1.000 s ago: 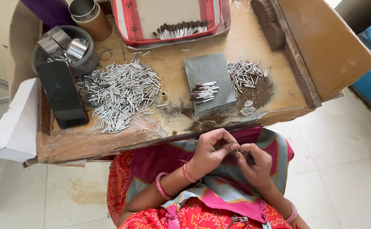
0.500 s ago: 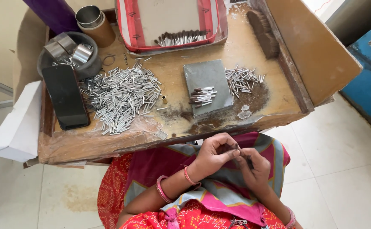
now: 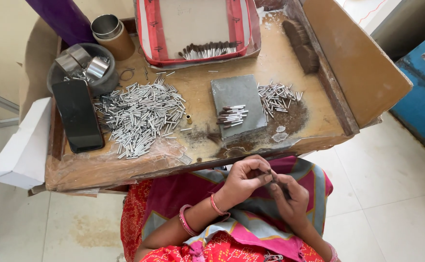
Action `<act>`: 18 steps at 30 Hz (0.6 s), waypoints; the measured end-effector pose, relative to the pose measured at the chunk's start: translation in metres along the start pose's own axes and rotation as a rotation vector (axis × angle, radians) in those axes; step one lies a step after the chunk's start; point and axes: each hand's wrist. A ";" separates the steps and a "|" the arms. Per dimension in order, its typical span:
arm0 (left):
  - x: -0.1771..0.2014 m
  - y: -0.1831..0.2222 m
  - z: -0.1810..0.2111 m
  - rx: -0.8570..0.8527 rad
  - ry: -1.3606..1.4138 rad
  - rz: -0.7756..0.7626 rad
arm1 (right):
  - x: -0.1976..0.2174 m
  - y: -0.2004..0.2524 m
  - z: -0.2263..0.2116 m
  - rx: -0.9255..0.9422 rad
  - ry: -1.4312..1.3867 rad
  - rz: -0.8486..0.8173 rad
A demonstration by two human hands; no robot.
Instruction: Assembling small metal rods into cylindrical components on a workbench.
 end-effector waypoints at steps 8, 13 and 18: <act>-0.023 0.006 0.040 -0.014 -0.284 0.010 | 0.003 0.001 -0.001 -0.011 0.015 -0.055; -0.022 0.007 0.041 -0.180 -0.520 0.012 | 0.002 -0.002 -0.011 0.018 0.057 -0.061; -0.018 0.006 0.037 -0.119 -0.553 0.053 | 0.002 -0.001 -0.006 0.019 0.142 -0.059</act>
Point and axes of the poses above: each hand's wrist, its own y-axis away from the middle knuckle, its own x-axis out of the back of the hand, z = x × y, and after that the axes turned 9 degrees about y, right-handed
